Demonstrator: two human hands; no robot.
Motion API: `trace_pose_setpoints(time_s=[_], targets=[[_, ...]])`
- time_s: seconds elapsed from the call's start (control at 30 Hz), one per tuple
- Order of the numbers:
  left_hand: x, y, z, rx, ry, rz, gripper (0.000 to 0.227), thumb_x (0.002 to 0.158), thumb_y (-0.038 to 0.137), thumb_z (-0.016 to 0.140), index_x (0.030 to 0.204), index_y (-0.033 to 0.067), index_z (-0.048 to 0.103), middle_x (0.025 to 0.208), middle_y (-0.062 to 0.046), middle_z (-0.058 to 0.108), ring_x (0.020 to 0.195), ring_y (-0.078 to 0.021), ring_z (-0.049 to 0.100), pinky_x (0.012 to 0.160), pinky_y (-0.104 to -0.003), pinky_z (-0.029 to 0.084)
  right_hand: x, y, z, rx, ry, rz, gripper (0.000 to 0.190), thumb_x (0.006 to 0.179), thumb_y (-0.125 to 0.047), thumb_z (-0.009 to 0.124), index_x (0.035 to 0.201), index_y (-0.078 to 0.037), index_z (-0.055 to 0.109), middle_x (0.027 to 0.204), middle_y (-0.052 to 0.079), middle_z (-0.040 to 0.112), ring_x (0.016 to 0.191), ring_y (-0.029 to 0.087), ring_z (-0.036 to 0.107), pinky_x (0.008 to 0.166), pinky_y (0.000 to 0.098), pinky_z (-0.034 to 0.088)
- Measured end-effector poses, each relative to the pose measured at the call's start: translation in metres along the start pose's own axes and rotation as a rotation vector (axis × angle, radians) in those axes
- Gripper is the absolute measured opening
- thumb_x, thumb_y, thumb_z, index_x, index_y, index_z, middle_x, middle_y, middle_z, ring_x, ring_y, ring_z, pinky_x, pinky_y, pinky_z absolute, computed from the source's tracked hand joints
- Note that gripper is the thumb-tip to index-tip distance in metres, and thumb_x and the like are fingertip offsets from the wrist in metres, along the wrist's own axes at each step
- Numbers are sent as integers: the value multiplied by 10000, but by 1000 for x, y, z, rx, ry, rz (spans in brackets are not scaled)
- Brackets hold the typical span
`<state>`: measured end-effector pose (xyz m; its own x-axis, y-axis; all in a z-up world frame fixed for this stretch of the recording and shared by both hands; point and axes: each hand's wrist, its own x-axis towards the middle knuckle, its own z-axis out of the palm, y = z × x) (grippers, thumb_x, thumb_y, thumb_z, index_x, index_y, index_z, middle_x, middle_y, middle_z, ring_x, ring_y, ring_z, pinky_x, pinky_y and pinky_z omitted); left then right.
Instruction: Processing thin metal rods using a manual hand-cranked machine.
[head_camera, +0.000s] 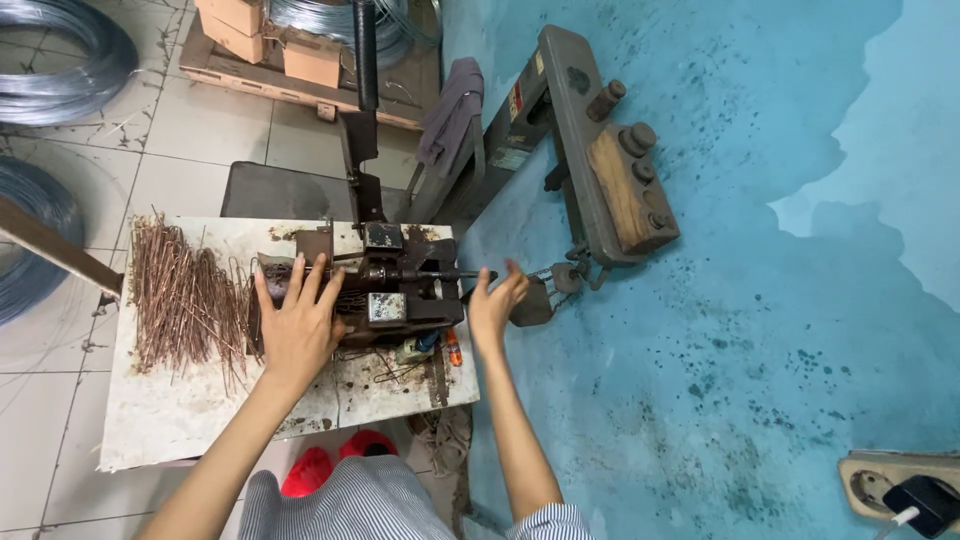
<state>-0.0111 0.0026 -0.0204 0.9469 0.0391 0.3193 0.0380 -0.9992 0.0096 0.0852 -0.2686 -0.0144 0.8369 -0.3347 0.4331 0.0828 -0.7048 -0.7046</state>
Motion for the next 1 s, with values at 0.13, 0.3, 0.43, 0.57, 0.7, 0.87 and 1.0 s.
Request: trace_pose_setpoints(time_s=[0.13, 0.3, 0.43, 0.57, 0.7, 0.87, 1.0], targets=[[4, 0, 2, 39, 27, 14, 818, 676, 438, 707, 1468, 378, 513, 1603, 38, 489, 1526, -214, 415, 1262, -677, 68, 22, 88, 37, 161, -347, 333, 523, 1112, -442, 380, 1332, 26, 462, 1346, 335, 514, 1270, 519, 524, 1043, 604, 429], [8, 1, -13, 8, -1, 27, 756, 693, 423, 705, 1432, 341, 569, 1568, 21, 533, 1503, -233, 445, 1265, -665, 64, 5, 64, 39, 124, -459, 332, 602, 1130, -520, 293, 1156, 17, 561, 1131, 321, 657, 1088, 509, 642, 862, 589, 521], [8, -2, -15, -121, -22, 20, 820, 753, 398, 686, 1535, 261, 482, 1581, -15, 524, 1525, -235, 412, 1268, -657, -12, 8, 53, 36, 108, -483, 334, 566, 1134, -475, 315, 1157, 18, 592, 1118, 318, 681, 1093, 494, 654, 863, 594, 525], [0, 2, -13, -164, -17, 8, 992, 734, 364, 725, 1613, 105, 345, 1502, -68, 588, 1520, -265, 419, 1234, -715, 39, 3, 47, 33, 49, -468, 366, 510, 1115, -441, 350, 1192, -3, 599, 1151, 308, 685, 1094, 478, 663, 868, 583, 531], [6, 1, -14, -189, -35, -15, 945, 754, 345, 719, 1601, 92, 384, 1496, -65, 600, 1525, -274, 410, 1205, -752, 38, 20, 4, -3, -231, -645, 300, 630, 1102, -490, 298, 1158, -4, 695, 1105, 251, 734, 1090, 439, 689, 880, 570, 533], [8, 1, -15, -210, -59, -35, 899, 780, 346, 730, 1590, 121, 412, 1515, -50, 591, 1550, -264, 375, 1217, -730, -37, 47, 48, 22, -282, -769, 363, 728, 1007, -579, 346, 965, 2, 782, 949, 223, 756, 1039, 427, 707, 908, 552, 524], [3, -1, -2, -222, -22, -27, 895, 754, 356, 735, 1567, 137, 433, 1547, -21, 560, 1546, -259, 374, 1226, -732, 10, 36, 160, 84, 189, -632, 433, 559, 1044, -395, 444, 1013, 65, 760, 885, 230, 729, 897, 335, 668, 832, 497, 501]])
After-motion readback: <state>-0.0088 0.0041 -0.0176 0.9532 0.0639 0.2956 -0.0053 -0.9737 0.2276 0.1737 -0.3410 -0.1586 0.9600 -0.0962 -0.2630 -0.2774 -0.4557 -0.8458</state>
